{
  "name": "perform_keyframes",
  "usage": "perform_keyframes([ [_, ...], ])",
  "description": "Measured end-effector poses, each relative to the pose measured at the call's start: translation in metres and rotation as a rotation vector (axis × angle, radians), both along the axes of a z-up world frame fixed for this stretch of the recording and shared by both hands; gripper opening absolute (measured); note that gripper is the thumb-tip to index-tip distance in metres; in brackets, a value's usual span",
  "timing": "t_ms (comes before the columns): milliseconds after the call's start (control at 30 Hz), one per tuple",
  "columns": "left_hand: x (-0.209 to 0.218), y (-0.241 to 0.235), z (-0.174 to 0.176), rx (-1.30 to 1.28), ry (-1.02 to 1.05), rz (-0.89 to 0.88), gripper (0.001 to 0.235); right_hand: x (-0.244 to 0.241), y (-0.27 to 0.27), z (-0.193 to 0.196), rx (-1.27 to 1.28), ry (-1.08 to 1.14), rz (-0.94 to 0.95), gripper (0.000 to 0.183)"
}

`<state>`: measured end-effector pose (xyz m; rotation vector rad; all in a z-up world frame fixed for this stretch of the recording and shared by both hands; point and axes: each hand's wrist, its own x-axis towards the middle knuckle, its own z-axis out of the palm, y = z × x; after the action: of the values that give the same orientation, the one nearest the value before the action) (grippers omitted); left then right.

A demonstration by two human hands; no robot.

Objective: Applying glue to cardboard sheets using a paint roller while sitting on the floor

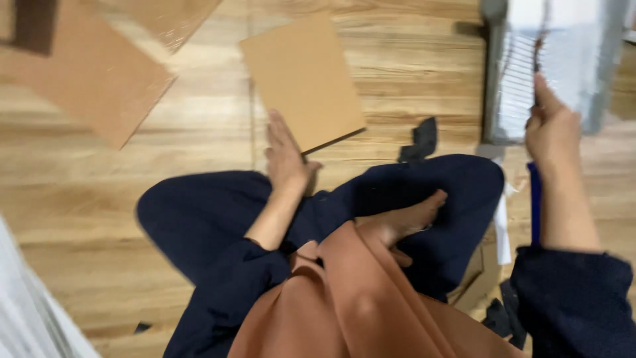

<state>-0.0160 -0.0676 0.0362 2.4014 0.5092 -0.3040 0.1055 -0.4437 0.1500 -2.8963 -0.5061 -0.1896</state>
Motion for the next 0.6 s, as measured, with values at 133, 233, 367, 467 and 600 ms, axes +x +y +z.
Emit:
perform_keyframes([
  [133,0.018,0.004,0.006,0.067,-0.063,0.100,0.131,0.032,-0.065,-0.018,-0.039,0.063,-0.167,0.052],
  [233,0.023,0.003,0.003,0.125,-0.072,0.079,0.130,0.051,-0.079,-0.040,0.082,0.166,-0.242,0.050],
  [367,0.030,0.003,-0.001,0.143,-0.083,0.071,0.134,0.058,-0.094,-0.076,0.077,0.141,-0.209,0.049],
  [467,0.042,0.003,-0.003,0.126,-0.126,0.082,0.133,0.045,-0.075,-0.062,0.133,0.190,-0.266,0.050],
  [600,0.038,0.010,-0.010,0.153,-0.227,0.026,0.131,0.010,-0.050,-0.034,0.168,0.282,-0.372,0.048],
])
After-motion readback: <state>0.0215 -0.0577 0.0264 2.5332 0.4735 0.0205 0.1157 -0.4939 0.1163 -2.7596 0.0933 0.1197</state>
